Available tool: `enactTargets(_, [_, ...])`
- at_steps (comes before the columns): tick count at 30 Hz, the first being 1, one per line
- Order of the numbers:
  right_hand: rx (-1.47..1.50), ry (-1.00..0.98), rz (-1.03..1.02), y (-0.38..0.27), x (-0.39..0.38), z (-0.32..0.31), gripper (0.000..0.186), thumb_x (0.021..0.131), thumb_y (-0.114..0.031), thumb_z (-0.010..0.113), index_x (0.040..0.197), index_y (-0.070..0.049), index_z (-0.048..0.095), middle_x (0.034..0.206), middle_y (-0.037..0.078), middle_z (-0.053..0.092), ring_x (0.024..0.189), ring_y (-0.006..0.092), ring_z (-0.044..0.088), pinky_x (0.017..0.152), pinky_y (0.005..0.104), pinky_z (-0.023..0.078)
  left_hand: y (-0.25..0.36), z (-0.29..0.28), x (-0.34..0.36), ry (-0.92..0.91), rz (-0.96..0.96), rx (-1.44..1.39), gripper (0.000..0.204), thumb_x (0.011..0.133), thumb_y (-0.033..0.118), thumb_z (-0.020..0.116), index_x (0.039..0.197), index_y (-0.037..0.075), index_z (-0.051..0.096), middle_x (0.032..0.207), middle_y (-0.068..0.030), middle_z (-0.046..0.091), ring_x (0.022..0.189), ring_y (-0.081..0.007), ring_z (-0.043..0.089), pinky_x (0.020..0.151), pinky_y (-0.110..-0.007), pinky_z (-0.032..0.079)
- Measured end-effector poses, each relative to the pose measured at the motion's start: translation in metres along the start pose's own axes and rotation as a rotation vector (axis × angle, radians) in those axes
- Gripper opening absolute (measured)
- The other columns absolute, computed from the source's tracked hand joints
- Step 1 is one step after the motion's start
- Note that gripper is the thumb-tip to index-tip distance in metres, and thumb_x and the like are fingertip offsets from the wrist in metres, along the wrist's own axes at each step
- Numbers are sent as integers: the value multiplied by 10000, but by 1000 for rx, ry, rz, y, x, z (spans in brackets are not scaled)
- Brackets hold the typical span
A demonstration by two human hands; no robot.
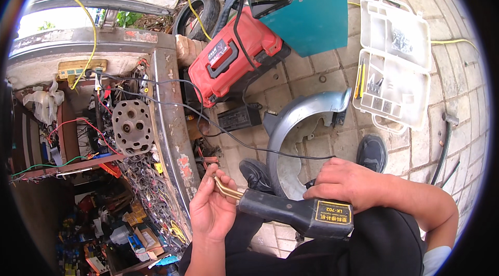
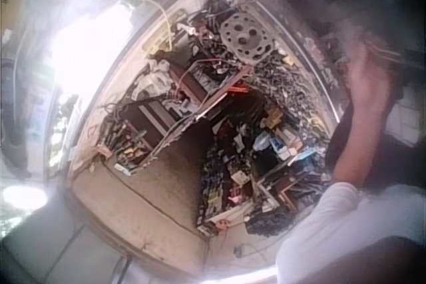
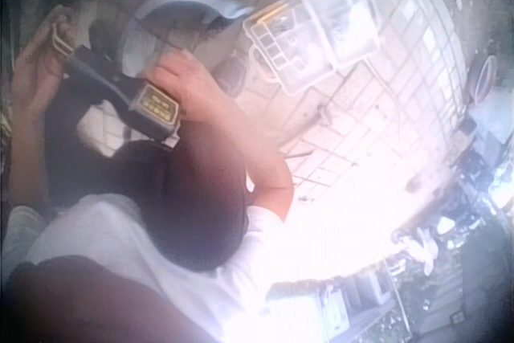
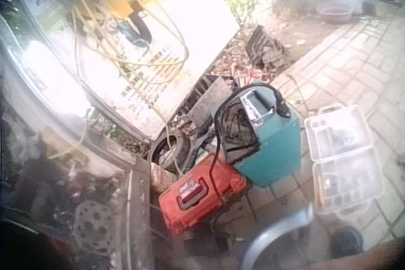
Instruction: The person sits on the ground and selects small metal fasteners from a compartmentalized plastic case. They then use a heat gun to apply heat to a grey scooter fender, moving the nozzle along its surface. The person handles the fasteners and the fender throughout the clip.
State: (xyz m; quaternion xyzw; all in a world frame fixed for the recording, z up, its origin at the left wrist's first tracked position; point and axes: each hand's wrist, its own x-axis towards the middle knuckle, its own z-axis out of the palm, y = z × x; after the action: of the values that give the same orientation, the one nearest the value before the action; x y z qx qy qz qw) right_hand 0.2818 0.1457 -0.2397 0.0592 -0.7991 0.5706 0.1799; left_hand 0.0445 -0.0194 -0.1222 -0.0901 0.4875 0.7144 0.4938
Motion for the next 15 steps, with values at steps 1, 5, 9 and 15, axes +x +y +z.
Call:
enactTargets(1, [6,7,-1,0,0,0,424,770,-174,674,1181,-87,613,870,54,582,846,259,578,810,381,428,1,0,0,14,8,21,274,980,79,505,1238,1,553,1134,-145,651,1062,-267,643,1006,-411,502])
enactTargets(5, [76,41,-1,2,-2,3,412,782,-188,681,1176,-79,619,879,59,595,851,263,588,805,380,434,4,-3,0,-81,8,93,307,972,31,486,1271,-7,543,1183,-167,638,1115,-285,630,1012,-422,505])
enactTargets(9, [155,39,11,5,-7,4,422,783,-195,695,1176,-61,617,907,69,611,871,275,595,807,381,441,3,-9,2,-138,37,165,332,975,27,498,1305,8,535,1200,-178,635,1124,-285,630,984,-418,528])
enactTargets(15, [398,11,77,6,-13,1,454,796,-204,707,1190,-7,596,1037,129,645,962,333,603,858,414,468,4,-19,7,-261,65,232,302,968,76,562,1264,17,557,1167,-194,644,1068,-295,657,930,-408,560])
